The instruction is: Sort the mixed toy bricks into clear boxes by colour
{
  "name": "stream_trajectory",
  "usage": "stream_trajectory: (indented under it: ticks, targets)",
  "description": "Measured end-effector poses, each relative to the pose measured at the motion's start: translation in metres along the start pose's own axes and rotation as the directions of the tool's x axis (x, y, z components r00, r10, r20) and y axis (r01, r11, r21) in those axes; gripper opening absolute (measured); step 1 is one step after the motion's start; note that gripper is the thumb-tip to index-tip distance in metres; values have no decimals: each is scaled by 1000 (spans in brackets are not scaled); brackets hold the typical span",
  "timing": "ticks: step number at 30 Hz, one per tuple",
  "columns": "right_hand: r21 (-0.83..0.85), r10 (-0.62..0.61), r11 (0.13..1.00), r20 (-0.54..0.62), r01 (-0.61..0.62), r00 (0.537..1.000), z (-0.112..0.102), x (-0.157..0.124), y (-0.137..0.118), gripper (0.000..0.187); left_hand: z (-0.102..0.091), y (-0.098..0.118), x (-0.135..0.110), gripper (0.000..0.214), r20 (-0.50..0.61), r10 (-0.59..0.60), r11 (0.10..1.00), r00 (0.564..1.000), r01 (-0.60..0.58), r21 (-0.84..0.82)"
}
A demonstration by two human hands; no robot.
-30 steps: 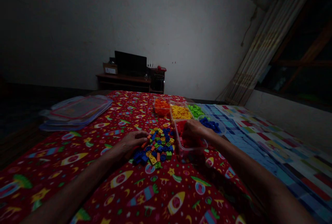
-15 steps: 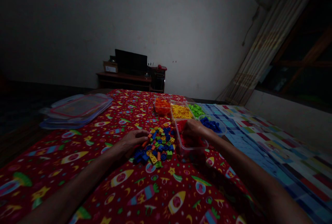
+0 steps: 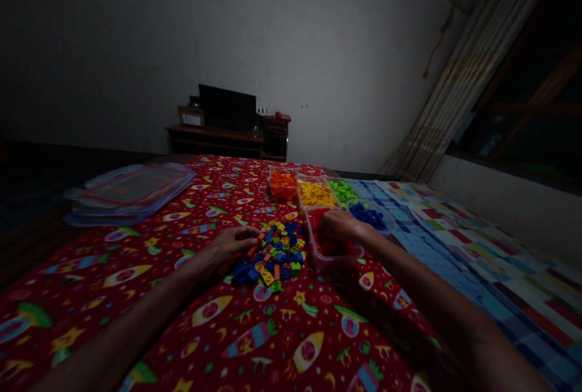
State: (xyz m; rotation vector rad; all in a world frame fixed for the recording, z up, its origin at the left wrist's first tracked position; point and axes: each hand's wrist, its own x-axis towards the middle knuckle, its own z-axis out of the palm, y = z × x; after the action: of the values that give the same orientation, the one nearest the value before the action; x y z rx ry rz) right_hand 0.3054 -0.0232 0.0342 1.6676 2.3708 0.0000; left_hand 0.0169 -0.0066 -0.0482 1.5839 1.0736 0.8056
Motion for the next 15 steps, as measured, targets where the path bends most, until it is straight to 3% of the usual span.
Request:
stream_trajectory:
  ticks: [3,9,15]
  targets:
    - [2,9,1000,34,-9,999,5,5,-4,27,0,-3,1,48,2,9,1000,1000,-9,-4]
    - [23,34,999,-76,-33,996,18,9,2,26,-1,-4,2,50,31,17,1000,999,-17,-11]
    - [224,-133,961,-142,162,981,11,-2,23,22,-1,-4,3,51,6,6,1000,1000,-6,11]
